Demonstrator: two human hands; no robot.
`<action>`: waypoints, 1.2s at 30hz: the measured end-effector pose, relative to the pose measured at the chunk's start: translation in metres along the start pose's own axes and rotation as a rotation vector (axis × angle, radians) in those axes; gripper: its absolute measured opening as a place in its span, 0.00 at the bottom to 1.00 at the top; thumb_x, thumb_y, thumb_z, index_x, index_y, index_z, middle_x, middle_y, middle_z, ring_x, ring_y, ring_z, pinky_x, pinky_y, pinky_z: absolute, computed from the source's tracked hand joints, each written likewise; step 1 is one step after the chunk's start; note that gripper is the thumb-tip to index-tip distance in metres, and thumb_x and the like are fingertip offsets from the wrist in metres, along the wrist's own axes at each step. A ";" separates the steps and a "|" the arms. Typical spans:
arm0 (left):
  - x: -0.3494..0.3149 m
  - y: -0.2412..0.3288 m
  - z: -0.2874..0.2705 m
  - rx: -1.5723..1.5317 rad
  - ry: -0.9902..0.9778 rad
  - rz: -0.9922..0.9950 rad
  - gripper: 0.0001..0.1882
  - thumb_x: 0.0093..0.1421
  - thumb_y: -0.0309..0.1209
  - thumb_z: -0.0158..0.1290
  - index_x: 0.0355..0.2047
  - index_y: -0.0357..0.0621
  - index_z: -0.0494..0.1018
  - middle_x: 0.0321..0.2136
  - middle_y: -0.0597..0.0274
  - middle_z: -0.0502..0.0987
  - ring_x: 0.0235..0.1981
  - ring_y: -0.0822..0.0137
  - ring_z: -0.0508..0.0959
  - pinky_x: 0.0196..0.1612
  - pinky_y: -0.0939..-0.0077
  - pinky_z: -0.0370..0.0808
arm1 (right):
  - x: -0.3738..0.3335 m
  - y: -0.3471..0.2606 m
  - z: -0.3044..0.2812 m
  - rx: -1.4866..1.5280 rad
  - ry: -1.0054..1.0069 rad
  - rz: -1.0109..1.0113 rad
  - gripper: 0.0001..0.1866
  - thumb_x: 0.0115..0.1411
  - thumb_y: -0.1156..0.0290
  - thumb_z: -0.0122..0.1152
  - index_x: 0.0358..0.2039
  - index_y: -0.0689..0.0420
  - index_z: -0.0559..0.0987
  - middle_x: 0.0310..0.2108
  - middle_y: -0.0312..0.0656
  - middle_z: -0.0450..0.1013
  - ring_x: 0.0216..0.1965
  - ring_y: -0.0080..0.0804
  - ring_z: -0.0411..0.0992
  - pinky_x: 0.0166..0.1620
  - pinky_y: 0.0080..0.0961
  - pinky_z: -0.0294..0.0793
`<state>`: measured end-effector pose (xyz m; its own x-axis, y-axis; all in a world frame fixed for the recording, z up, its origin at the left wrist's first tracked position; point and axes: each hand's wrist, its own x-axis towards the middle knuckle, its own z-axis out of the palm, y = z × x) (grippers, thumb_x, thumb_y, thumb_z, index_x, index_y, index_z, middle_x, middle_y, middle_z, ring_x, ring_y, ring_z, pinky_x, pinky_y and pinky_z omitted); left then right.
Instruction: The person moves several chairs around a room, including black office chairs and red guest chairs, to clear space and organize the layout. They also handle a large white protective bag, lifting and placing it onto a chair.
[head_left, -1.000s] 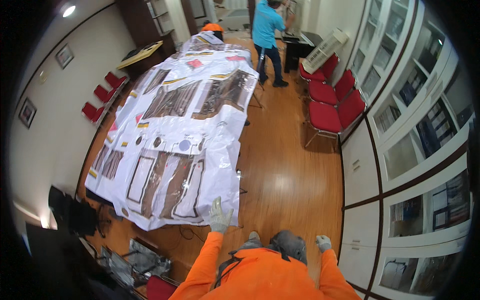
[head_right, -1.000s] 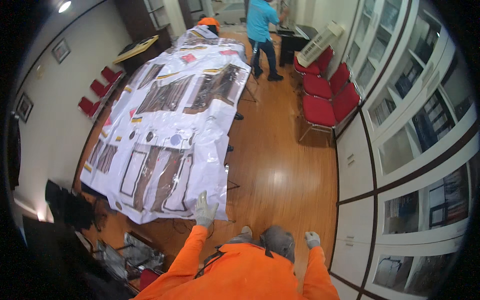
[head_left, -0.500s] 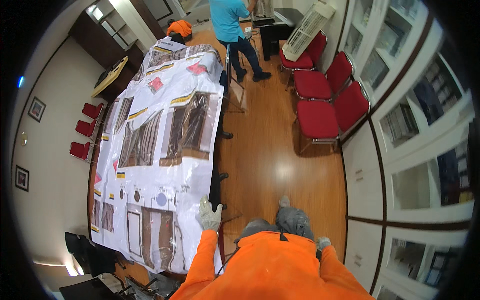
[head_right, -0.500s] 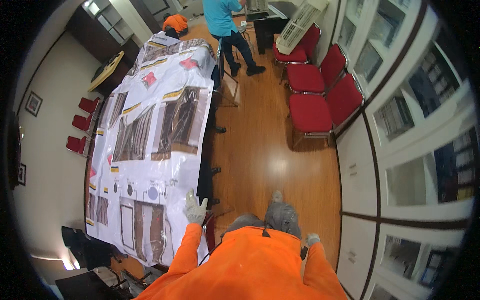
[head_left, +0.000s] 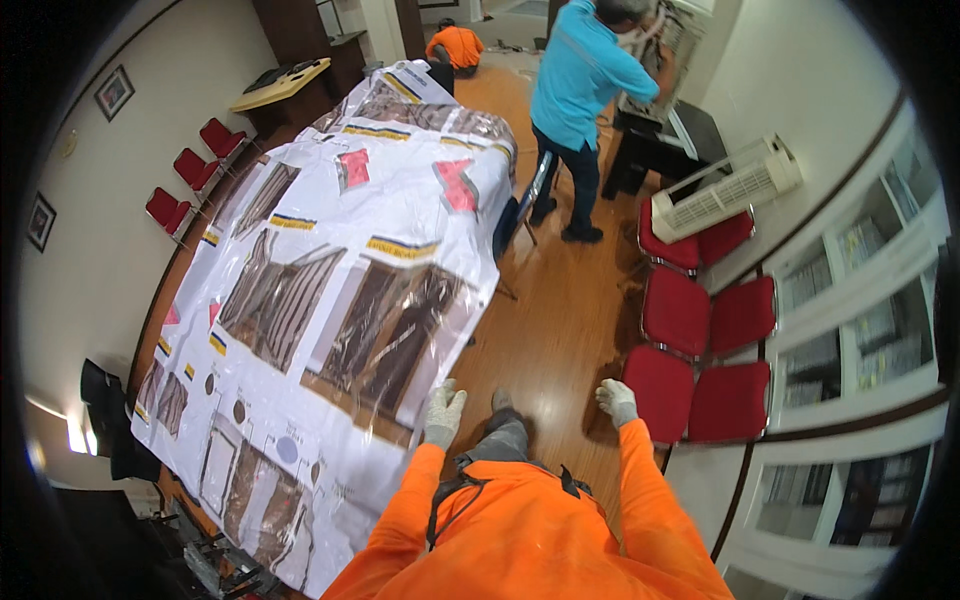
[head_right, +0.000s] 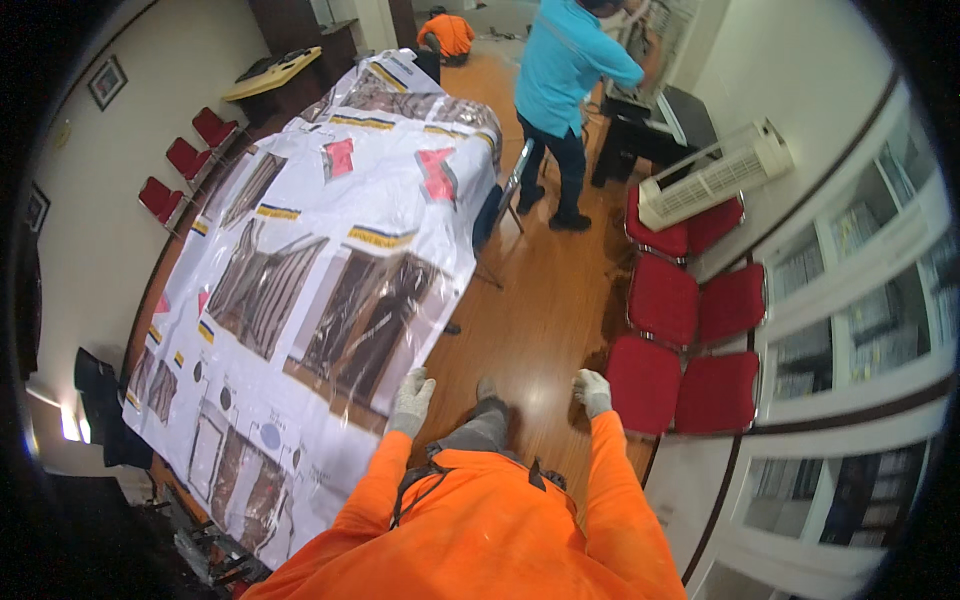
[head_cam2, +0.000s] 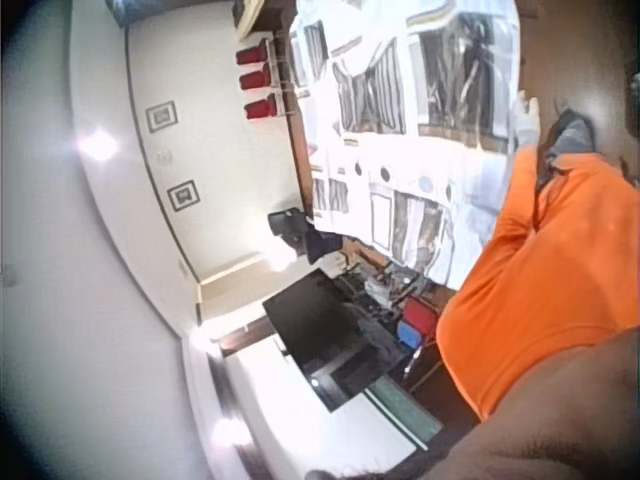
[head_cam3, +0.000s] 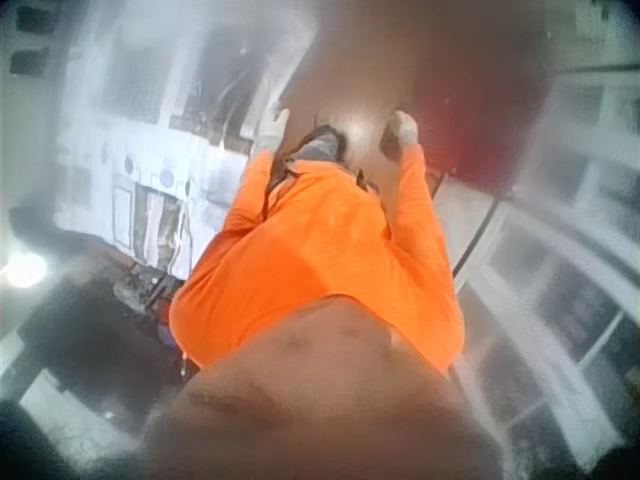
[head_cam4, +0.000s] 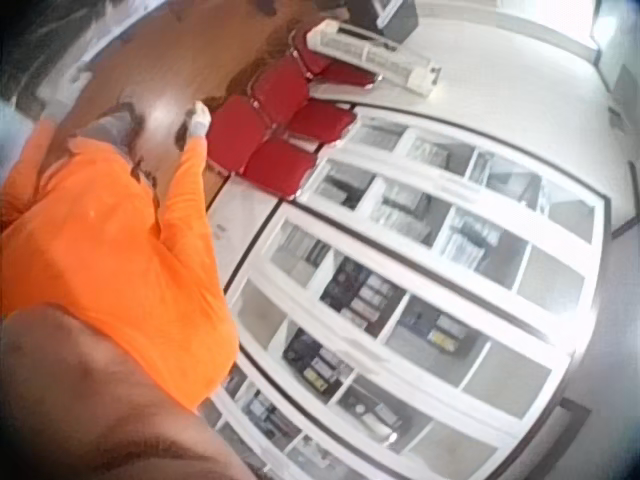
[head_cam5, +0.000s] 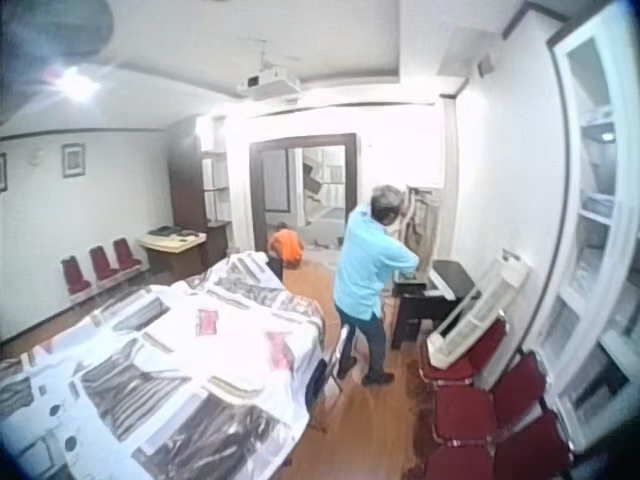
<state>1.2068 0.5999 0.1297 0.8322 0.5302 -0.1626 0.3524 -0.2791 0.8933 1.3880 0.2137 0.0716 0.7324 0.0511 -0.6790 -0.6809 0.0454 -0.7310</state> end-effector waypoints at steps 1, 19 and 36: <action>0.030 0.016 0.017 -0.230 -0.045 -0.137 0.26 0.63 0.41 0.55 0.57 0.41 0.68 0.49 0.55 0.75 0.47 0.60 0.76 0.50 0.64 0.72 | 0.025 -0.017 0.017 -0.016 -0.049 -0.001 0.10 0.62 0.61 0.56 0.39 0.52 0.76 0.27 0.36 0.76 0.26 0.26 0.73 0.29 0.24 0.70; 0.540 0.045 0.280 -1.092 0.286 -0.787 0.33 0.57 0.50 0.58 0.56 0.43 0.69 0.51 0.54 0.72 0.53 0.60 0.71 0.60 0.66 0.62 | 0.412 -0.373 0.217 -0.207 -0.272 -0.100 0.20 0.65 0.56 0.58 0.51 0.53 0.73 0.39 0.35 0.76 0.36 0.26 0.73 0.40 0.24 0.73; 0.751 -0.115 0.410 -1.889 0.991 -0.185 0.22 0.64 0.40 0.50 0.56 0.44 0.66 0.60 0.57 0.65 0.60 0.53 0.65 0.61 0.43 0.62 | 0.553 -0.440 0.341 -0.600 -0.081 0.063 0.39 0.56 0.66 0.68 0.62 0.61 0.56 0.52 0.48 0.63 0.53 0.37 0.64 0.57 0.35 0.65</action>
<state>1.9672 0.7017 -0.2670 0.1847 0.7628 -0.6197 -0.8811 0.4078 0.2394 2.0905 0.5620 0.0411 0.6717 0.1127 -0.7322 -0.5832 -0.5291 -0.6164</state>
